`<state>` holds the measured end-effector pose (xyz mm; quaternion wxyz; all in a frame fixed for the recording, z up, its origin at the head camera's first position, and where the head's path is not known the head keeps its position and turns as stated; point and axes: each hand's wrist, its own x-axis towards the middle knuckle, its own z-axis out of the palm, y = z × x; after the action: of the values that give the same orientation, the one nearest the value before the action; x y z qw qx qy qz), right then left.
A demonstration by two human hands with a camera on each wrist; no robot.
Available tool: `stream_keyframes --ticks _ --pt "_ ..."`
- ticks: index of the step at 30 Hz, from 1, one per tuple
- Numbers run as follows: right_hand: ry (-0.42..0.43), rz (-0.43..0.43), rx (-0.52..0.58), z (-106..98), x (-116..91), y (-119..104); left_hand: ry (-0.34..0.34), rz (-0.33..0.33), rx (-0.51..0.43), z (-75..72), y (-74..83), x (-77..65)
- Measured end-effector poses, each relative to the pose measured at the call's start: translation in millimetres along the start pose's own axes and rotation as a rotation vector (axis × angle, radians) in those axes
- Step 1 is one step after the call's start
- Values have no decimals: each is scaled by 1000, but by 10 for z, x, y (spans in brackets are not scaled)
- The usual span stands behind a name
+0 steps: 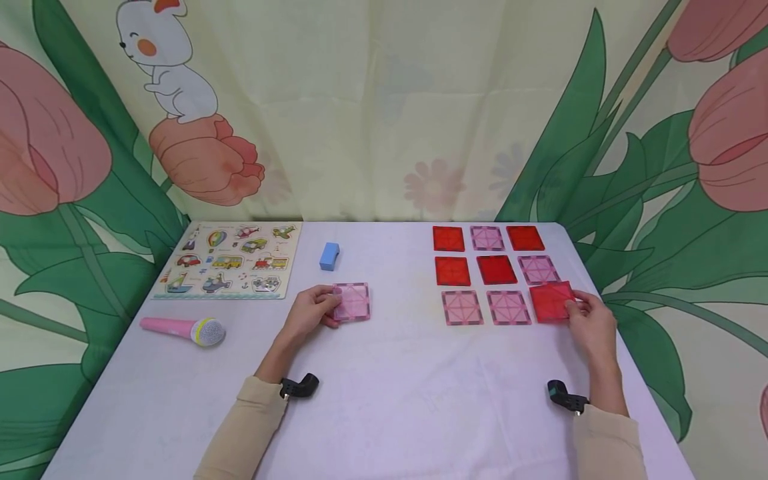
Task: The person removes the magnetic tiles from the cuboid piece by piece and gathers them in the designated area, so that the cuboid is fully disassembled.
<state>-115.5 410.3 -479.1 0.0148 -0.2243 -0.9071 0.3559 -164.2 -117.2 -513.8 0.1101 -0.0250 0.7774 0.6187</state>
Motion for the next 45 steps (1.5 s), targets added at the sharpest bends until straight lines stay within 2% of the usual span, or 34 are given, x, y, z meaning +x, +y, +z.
stream_keyframes --ticks 5,12,15,20,24,35,45 --pt "-18 30 10 18 21 28 -63 9 21 109 103 -36" --pt "-9 19 -30 51 55 80 -221 51 27 345 232 -112" --pt "-37 33 -34 51 66 95 -285 54 33 460 259 -140" --pt "-105 67 -58 48 89 100 -368 30 20 645 293 -176" --pt "-117 60 -88 71 109 103 -426 -11 -19 795 322 -211" --pt "-98 17 -128 99 122 137 -526 -65 -137 1204 326 -345" --pt "-100 16 -170 81 117 150 -571 -112 -226 1519 327 -486"
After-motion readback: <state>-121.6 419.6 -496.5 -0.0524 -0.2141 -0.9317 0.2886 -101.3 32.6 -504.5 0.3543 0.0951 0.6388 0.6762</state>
